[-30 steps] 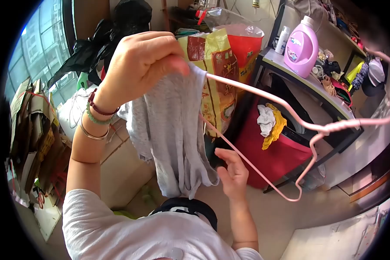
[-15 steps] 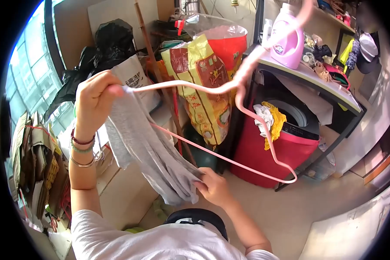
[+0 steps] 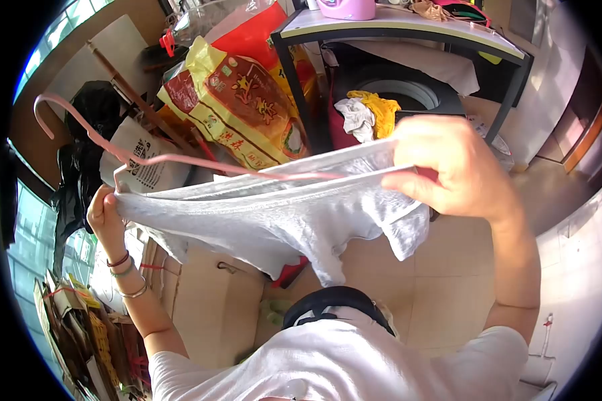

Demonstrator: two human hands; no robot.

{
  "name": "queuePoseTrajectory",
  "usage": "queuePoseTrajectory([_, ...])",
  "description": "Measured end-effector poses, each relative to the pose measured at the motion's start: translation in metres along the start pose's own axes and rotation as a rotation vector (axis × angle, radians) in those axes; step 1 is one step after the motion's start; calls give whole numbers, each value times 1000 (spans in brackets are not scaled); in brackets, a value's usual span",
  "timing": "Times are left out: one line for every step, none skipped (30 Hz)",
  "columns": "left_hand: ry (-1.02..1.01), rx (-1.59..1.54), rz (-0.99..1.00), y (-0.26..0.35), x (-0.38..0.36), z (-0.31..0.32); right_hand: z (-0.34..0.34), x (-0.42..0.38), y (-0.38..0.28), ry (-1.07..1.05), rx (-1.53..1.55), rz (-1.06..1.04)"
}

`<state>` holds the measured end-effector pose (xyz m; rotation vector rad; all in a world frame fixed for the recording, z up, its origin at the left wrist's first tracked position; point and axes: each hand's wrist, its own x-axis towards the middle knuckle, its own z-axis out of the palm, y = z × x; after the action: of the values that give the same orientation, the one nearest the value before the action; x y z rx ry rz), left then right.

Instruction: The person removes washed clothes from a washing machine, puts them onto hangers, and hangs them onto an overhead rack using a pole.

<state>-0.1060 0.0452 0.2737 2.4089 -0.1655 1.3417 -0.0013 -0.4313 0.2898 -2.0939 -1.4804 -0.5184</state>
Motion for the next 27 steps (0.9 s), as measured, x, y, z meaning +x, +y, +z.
queuePoseTrajectory([57, -43, 11, 5, 2, 13, -5, 12, -2, 12, 45, -17])
queuePoseTrajectory([79, -87, -26, 14, 4, 26, 2, 22, -4, 105, 153, 8])
queuePoseTrajectory([108, -122, -66, 23, 7, 36, 6, 33, -7, 146, 211, 71])
queuePoseTrajectory([118, -141, -81, 34, 11, 47, 11, 44, -11, 191, 272, 133])
queuePoseTrajectory([135, -152, -94, 43, 14, 57, 12, 51, -19, 185, 278, 231])
queuePoseTrajectory([82, -177, -118, 45, 16, 64, 14, 55, -16, 127, 169, 232])
queuePoseTrajectory([48, -206, -138, 45, 18, 70, 18, 57, -11, 101, 84, 192])
queuePoseTrajectory([29, -231, -129, 42, 19, 76, 23, 60, -9, 163, 34, 124])
queuePoseTrajectory([12, -258, -122, 37, 20, 81, 27, 65, -6, 225, -12, 53])
queuePoseTrajectory([-6, -246, -114, 33, 21, 84, 29, 69, -3, 235, -29, 35])
queuePoseTrajectory([-44, -234, -109, 28, 21, 86, 31, 71, 2, 247, -36, 34])
queuePoseTrajectory([-51, -201, 0, 20, 25, 89, 31, 75, 7, 272, -52, 78])
queuePoseTrajectory([-61, -172, 111, 11, 30, 91, 29, 79, 13, 299, -72, 126])
queuePoseTrajectory([-69, -164, 126, 5, 33, 92, 28, 82, 23, 303, -50, 192])
queuePoseTrajectory([-72, -114, 142, -3, 37, 92, 28, 82, 31, 297, -52, 257])
queuePoseTrajectory([-30, -125, 134, -14, 39, 94, 30, 84, 34, 299, -141, 215])
queuePoseTrajectory([17, -136, 137, -26, 44, 97, 30, 86, 36, 312, -235, 170])
queuePoseTrajectory([128, -94, 54, -44, 47, 101, 25, 86, 39, 302, -427, 34])
queuePoseTrajectory([240, -57, -33, -65, 48, 109, 19, 86, 44, 290, -620, -103])
queuePoseTrajectory([362, -96, -162, -90, 49, 121, 10, 89, 45, 278, -740, -137])
queuePoseTrajectory([395, -11, -228, -121, 47, 132, 5, 98, 41, 307, -810, -173])
queuePoseTrajectory([417, 121, -255, -154, 41, 147, 3, 101, 39, 273, -853, -117])
queuePoseTrajectory([440, 243, -273, -186, 41, 164, 0, 102, 37, 248, -906, -49])
queuePoseTrajectory([406, 260, -340, -213, 36, 182, 0, 105, 36, 195, -946, -150])
queuePoseTrajectory([366, 270, -408, -228, 31, 198, 0, 105, 35, 130, -988, -245])
queuePoseTrajectory([270, 108, -541, -226, 34, 203, -2, 110, 38, 95, -996, -290])
queuePoseTrajectory([152, -51, -670, -222, 32, 207, -3, 120, 33, 73, -987, -189])
